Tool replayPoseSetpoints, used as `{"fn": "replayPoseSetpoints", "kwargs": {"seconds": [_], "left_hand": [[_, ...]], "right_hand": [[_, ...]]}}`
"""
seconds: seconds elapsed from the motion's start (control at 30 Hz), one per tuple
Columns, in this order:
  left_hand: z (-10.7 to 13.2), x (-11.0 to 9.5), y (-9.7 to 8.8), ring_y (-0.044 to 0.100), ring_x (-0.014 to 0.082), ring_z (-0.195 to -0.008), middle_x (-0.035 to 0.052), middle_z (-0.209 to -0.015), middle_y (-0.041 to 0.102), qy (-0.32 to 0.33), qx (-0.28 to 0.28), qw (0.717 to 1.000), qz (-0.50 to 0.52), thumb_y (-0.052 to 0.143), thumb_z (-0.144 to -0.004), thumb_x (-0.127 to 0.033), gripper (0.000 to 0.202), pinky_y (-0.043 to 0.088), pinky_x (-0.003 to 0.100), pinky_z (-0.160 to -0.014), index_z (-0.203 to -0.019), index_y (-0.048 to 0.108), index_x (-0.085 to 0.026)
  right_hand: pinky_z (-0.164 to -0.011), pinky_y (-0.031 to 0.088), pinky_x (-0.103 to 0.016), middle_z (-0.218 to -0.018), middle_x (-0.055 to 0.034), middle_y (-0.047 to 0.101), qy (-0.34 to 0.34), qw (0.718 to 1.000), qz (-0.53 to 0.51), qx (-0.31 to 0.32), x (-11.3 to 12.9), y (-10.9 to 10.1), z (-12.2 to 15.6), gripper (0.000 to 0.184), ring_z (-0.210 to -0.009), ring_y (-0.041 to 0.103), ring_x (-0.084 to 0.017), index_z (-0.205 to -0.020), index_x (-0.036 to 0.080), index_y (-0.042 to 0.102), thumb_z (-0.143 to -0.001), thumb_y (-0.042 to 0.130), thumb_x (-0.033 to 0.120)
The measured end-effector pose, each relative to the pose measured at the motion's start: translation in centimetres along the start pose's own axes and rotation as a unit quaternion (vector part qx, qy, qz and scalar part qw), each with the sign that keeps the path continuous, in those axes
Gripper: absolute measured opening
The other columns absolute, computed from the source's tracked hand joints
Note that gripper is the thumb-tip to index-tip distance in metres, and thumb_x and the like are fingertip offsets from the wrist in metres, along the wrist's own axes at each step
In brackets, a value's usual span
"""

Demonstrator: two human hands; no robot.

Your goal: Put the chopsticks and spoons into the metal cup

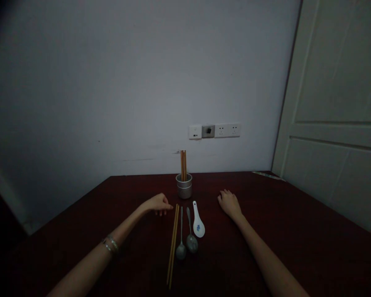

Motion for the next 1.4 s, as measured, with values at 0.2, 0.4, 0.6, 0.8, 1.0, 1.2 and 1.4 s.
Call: {"fn": "replayPoseSetpoints", "kwargs": {"seconds": [0.2,0.4,0.6,0.8,1.0,1.2,1.4], "left_hand": [[2.0,-2.0,3.2,0.043,0.0103,-0.03,0.0052,-0.044,0.057,-0.002,0.025,0.995,-0.094,0.056,-0.065,-0.03,0.03,0.036,0.023,-0.036,-0.04,0.051,-0.015],[2.5,-2.6,3.1,0.052,0.0157,-0.04,0.0033,-0.036,0.051,-0.027,-0.046,0.979,-0.197,0.054,-0.064,-0.032,0.029,0.043,0.026,-0.049,-0.039,0.048,-0.018],[2.1,-2.6,3.0,0.06,0.0239,-0.059,0.0074,-0.047,0.058,-0.025,-0.079,0.969,-0.231,0.055,-0.061,-0.035,0.024,0.044,0.03,-0.056,-0.044,0.05,-0.019],[1.7,-2.9,3.1,0.062,0.0269,-0.075,0.0134,-0.074,0.066,-0.028,-0.088,0.962,-0.255,0.057,-0.061,-0.041,0.025,0.046,0.03,-0.061,-0.064,0.063,-0.017],[2.0,-3.3,3.4,0.062,0.0247,-0.084,0.0109,-0.09,0.066,-0.029,-0.082,0.951,-0.297,0.051,-0.066,-0.045,0.036,0.047,0.028,-0.064,-0.085,0.065,-0.018],[1.8,-2.8,3.4,0.063,0.0233,-0.076,0.011,-0.081,0.067,-0.014,-0.113,0.958,-0.264,0.053,-0.064,-0.044,0.035,0.046,0.026,-0.058,-0.079,0.067,-0.016],[1.7,-3.0,2.0,0.061,0.0189,-0.062,0.0096,-0.066,0.065,0.005,-0.147,0.968,-0.204,0.055,-0.064,-0.039,0.029,0.041,0.022,-0.05,-0.068,0.066,-0.014]], "right_hand": [[-0.095,0.032,-0.035,-0.119,-0.0168,0.053,0.005,1.0,0.016,0.002,-0.1,0.1,0.2,0.039,-0.116,0.044,-0.025,-0.11,0.009,0.057,-0.082,0.035,0.024],[-0.095,0.032,-0.035,-0.118,-0.0182,0.054,0.0,1.0,0.016,0.01,0.2,0.0,0.3,0.04,-0.116,0.044,-0.025,-0.109,0.007,0.058,-0.082,0.034,0.024],[-0.095,0.032,-0.036,-0.119,-0.018,0.053,0.001,1.0,0.015,0.009,0.2,-0.2,0.5,0.04,-0.116,0.044,-0.026,-0.109,0.007,0.057,-0.082,0.034,0.024],[-0.095,0.032,-0.035,-0.116,-0.0182,0.055,-0.001,1.0,0.003,0.005,0.3,-0.3,0.4,0.038,-0.114,0.045,-0.026,-0.107,0.007,0.059,-0.081,0.036,0.023],[-0.094,0.033,-0.035,-0.113,-0.0186,0.057,-0.016,1.0,0.014,0.003,0.5,-0.5,0.3,0.038,-0.112,0.047,-0.025,-0.105,0.006,0.06,-0.082,0.035,0.022],[-0.094,0.034,-0.035,-0.114,-0.0187,0.056,-0.011,1.0,0.001,0.003,0.4,-0.4,0.3,0.038,-0.113,0.046,-0.025,-0.107,0.006,0.059,-0.081,0.037,0.022],[-0.093,0.035,-0.037,-0.115,-0.0201,0.055,0.009,0.999,-0.031,-0.006,0.2,-0.9,0.6,0.04,-0.11,0.049,-0.026,-0.11,0.004,0.056,-0.08,0.038,0.022]]}}
Point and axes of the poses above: each hand's wrist, its own z-axis away from the middle knuckle, its own y-axis out of the palm, x = y × z, the point moved 8 cm from there along -z, towards the middle knuckle
